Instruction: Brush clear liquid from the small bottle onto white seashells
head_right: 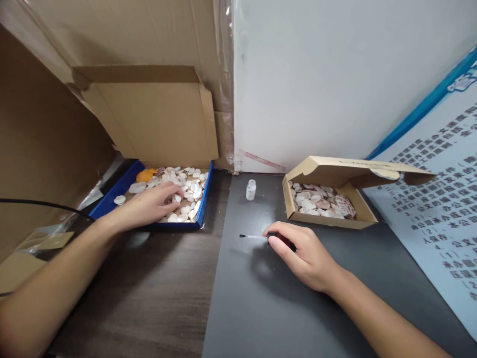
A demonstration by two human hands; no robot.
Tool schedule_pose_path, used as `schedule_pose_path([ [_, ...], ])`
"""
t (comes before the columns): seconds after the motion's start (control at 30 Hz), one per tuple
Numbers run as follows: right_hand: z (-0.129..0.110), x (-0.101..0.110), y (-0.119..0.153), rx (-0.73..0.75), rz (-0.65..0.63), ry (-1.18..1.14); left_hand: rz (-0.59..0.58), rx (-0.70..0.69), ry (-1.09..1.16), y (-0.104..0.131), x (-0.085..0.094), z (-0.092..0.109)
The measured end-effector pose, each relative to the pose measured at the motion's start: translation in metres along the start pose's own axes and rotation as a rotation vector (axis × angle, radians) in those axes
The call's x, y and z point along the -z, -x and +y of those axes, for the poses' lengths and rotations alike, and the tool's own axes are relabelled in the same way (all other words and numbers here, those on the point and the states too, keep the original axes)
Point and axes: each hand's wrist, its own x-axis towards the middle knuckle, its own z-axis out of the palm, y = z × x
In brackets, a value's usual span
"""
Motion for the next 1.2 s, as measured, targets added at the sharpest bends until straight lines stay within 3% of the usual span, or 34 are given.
schedule_pose_path([
  [0.13,-0.001,0.001,0.002,0.008,0.006,-0.006,0.222,-0.059,0.070,-0.004,-0.002,-0.015],
  [0.33,0.000,0.001,0.002,0.006,-0.001,-0.015,0.288,-0.036,0.118,0.000,0.007,-0.013],
  [0.43,0.001,0.001,0.001,0.005,0.000,-0.011,0.254,-0.081,0.036,0.004,0.013,-0.006],
  [0.53,0.000,0.000,0.001,-0.002,-0.002,-0.009,0.129,-0.130,-0.076,0.006,0.016,0.000],
  [0.73,-0.001,0.001,-0.001,-0.019,0.002,-0.009,-0.029,-0.095,-0.131,0.008,0.010,0.008],
  [0.97,-0.003,0.001,-0.001,-0.008,-0.011,-0.005,-0.047,-0.119,-0.106,0.007,0.006,0.004],
  [1.1,-0.004,0.002,-0.001,0.005,-0.013,-0.008,0.067,-0.150,-0.043,0.005,0.009,0.005],
  [1.2,-0.004,0.002,-0.002,0.009,-0.021,-0.008,0.115,-0.048,0.009,0.005,0.012,0.008],
])
